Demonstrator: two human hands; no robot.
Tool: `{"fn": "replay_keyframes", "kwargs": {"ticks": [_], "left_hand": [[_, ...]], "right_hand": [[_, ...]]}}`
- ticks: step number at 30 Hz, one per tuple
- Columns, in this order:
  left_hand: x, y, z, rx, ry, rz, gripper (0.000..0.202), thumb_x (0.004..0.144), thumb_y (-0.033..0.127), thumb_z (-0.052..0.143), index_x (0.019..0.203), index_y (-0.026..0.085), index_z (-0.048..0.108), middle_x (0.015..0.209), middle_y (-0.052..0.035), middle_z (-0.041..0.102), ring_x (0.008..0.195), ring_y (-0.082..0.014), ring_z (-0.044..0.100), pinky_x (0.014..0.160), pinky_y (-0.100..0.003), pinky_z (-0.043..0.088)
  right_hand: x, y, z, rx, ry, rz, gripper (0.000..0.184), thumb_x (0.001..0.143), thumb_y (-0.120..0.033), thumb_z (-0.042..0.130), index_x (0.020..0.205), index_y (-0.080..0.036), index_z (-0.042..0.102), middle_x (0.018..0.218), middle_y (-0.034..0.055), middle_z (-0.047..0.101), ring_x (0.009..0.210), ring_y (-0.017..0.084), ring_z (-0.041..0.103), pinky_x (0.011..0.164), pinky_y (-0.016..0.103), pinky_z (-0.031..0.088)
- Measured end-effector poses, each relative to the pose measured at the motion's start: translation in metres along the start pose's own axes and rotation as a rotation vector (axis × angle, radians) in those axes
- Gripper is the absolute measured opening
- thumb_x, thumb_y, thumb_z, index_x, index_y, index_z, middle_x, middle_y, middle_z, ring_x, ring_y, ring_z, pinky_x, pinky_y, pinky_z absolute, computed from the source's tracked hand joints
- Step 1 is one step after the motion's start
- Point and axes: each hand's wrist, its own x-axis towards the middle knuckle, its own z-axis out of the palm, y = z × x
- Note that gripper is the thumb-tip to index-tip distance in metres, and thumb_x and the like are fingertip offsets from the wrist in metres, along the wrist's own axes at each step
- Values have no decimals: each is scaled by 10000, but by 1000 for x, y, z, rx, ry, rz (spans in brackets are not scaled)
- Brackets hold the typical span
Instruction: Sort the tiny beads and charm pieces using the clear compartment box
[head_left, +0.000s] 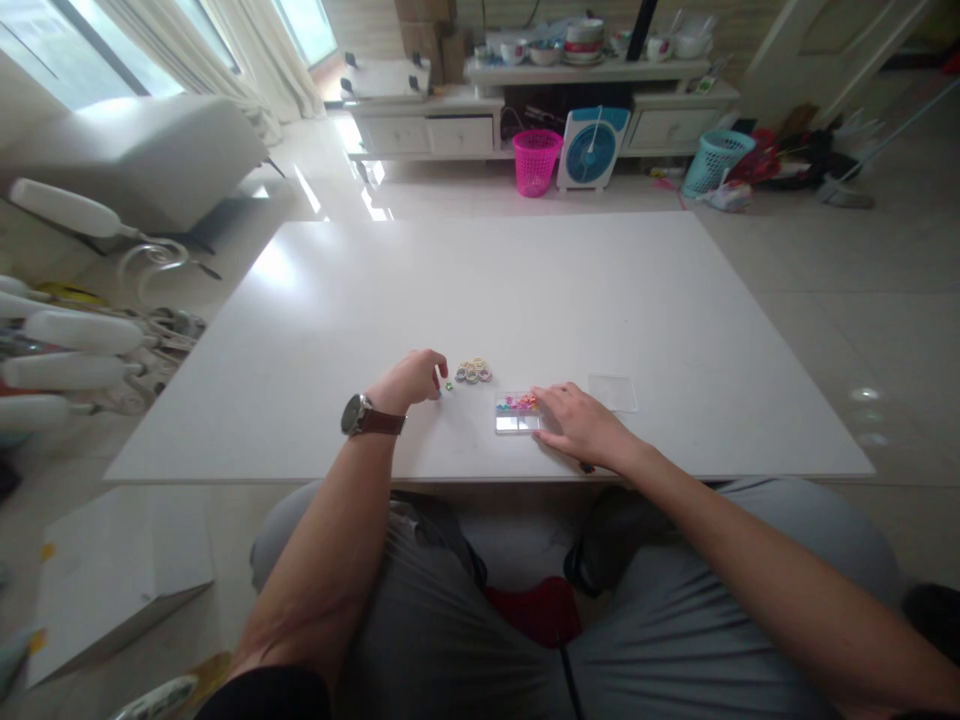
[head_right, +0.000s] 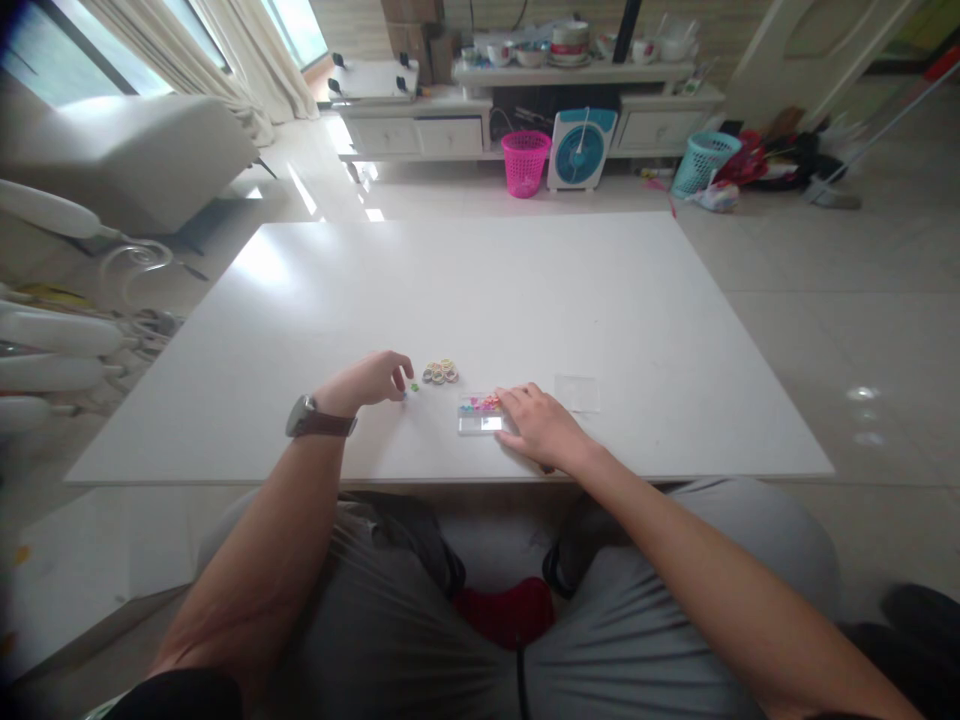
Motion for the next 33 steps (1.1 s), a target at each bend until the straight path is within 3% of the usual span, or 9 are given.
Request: {"fn": "replay_keyframes", "kwargs": {"ticks": [9, 14, 21, 33], "left_hand": [[4, -9, 2, -4, 52, 8, 360, 700, 44, 668, 1031, 182, 703, 946, -41, 775, 724, -135, 679, 600, -211, 469], [7, -16, 4, -66, 20, -25, 377, 718, 25, 613, 1049, 189, 687, 912, -38, 776, 701, -131, 691, 568, -206, 461], [5, -5, 4, -20, 10, -9, 417, 687, 48, 687, 1078, 194, 695, 907, -25, 778, 723, -139, 686, 608, -214, 471], [5, -3, 6, 1, 58, 23, 429, 696, 26, 637, 1084, 196, 705, 917, -33, 766, 759, -151, 678, 657, -231, 488]], "right_hand": [[0, 1, 1, -7, -1, -2, 588, 939, -425, 604, 1441, -137, 502, 1362, 164, 626, 1234, 335, 532, 1062, 470, 476], [-1, 1, 0, -11, 0, -2, 582, 942, -419, 601, 1439, -133, 506, 1355, 161, 630, 1228, 336, 531, 1060, 469, 480], [0, 1, 2, -14, -1, -5, 600, 943, -429, 595, 1451, -125, 495, 1363, 163, 627, 1228, 335, 534, 1068, 470, 472], [0, 0, 0, -6, 9, -11, 586, 946, -421, 596, 1439, -118, 503, 1357, 164, 631, 1230, 331, 532, 1076, 468, 468]]}}
